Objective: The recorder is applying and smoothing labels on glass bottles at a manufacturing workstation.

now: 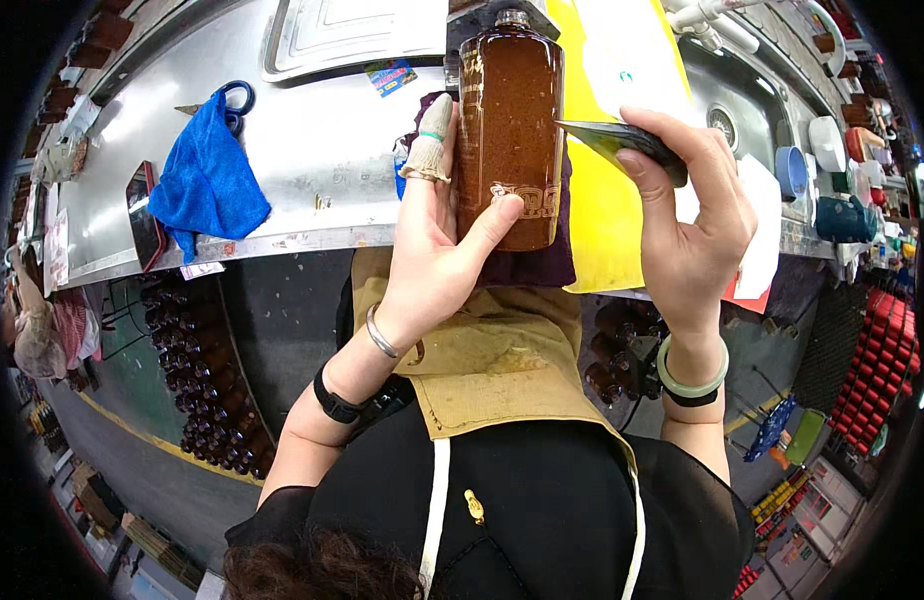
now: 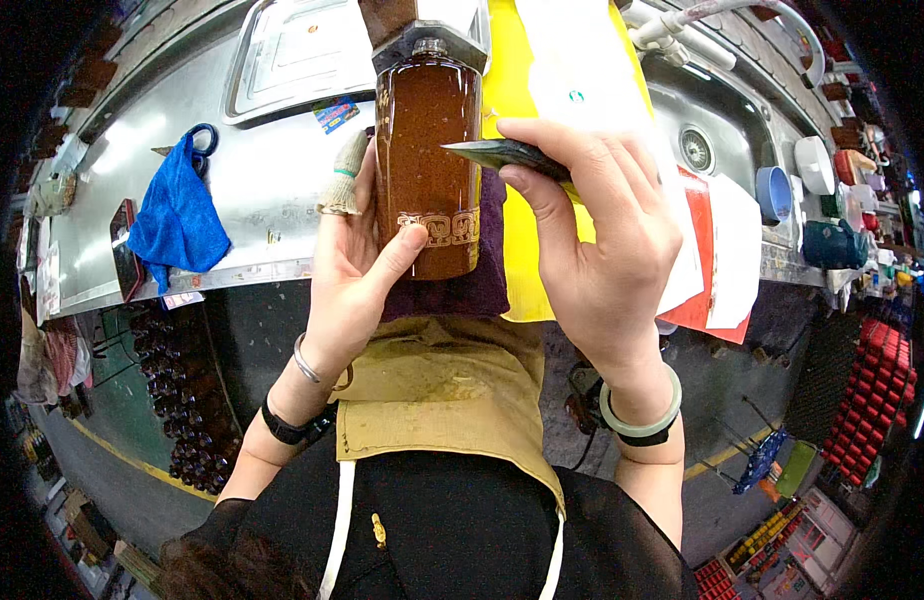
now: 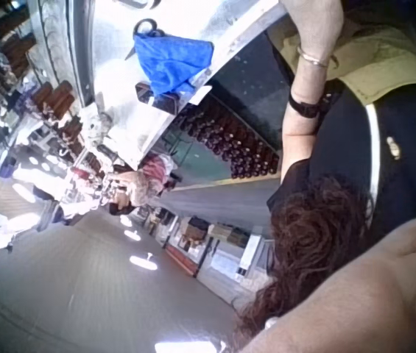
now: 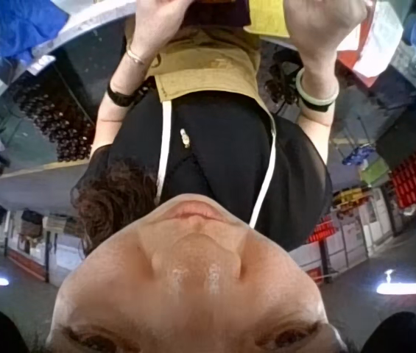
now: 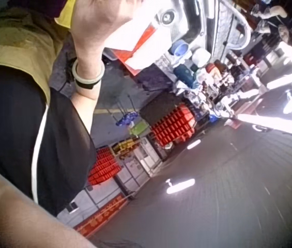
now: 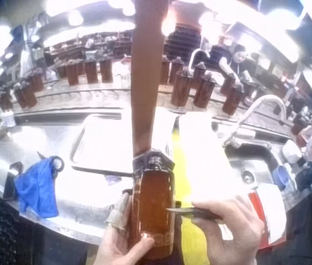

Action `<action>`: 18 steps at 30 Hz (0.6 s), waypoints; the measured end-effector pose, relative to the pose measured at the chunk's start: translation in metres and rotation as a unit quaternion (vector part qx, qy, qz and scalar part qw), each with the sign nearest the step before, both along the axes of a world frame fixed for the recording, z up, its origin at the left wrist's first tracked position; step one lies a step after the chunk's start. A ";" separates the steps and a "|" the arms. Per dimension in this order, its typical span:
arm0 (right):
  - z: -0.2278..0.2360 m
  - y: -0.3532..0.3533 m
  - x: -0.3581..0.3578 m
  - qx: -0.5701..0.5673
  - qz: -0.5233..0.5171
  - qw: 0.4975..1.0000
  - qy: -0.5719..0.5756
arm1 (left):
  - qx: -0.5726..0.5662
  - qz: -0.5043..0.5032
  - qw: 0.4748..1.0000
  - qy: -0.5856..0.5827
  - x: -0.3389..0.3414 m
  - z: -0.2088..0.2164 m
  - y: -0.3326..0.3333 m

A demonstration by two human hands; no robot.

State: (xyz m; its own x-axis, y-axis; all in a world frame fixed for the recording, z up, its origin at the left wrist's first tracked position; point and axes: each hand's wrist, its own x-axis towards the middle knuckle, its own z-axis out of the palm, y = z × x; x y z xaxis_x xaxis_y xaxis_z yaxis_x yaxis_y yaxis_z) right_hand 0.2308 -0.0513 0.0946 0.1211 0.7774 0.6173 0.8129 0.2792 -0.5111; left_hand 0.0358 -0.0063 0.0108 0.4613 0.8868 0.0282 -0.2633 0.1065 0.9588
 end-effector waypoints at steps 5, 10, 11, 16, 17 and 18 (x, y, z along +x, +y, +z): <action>0.003 -0.003 -0.002 -0.025 0.005 0.999 -0.035 | -0.008 0.000 1.000 -0.011 -0.001 0.000 0.002; -0.008 -0.001 -0.003 0.016 0.018 0.996 -0.084 | 0.170 0.009 0.984 0.049 -0.009 -0.001 -0.001; -0.008 -0.004 -0.003 0.005 0.021 0.994 -0.106 | 0.279 0.025 0.952 0.125 -0.015 -0.001 0.000; -0.006 -0.009 0.006 -0.013 -0.033 0.998 -0.061 | 0.492 0.078 0.794 0.349 -0.024 -0.007 -0.009; -0.007 -0.010 0.006 -0.007 -0.021 0.998 -0.063 | 0.489 0.085 0.795 0.348 -0.024 -0.007 -0.007; -0.008 -0.010 0.005 -0.001 -0.010 0.998 -0.066 | 0.487 0.098 0.797 0.344 -0.025 -0.005 -0.005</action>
State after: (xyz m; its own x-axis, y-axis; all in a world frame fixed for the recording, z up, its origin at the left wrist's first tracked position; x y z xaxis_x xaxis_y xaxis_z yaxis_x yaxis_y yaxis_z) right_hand 0.2358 -0.0613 0.0868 0.0542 0.7765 0.6278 0.8780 0.2624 -0.4004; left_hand 0.0109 -0.0115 0.0061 0.5204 0.6559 0.5468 0.4406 -0.7548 0.4861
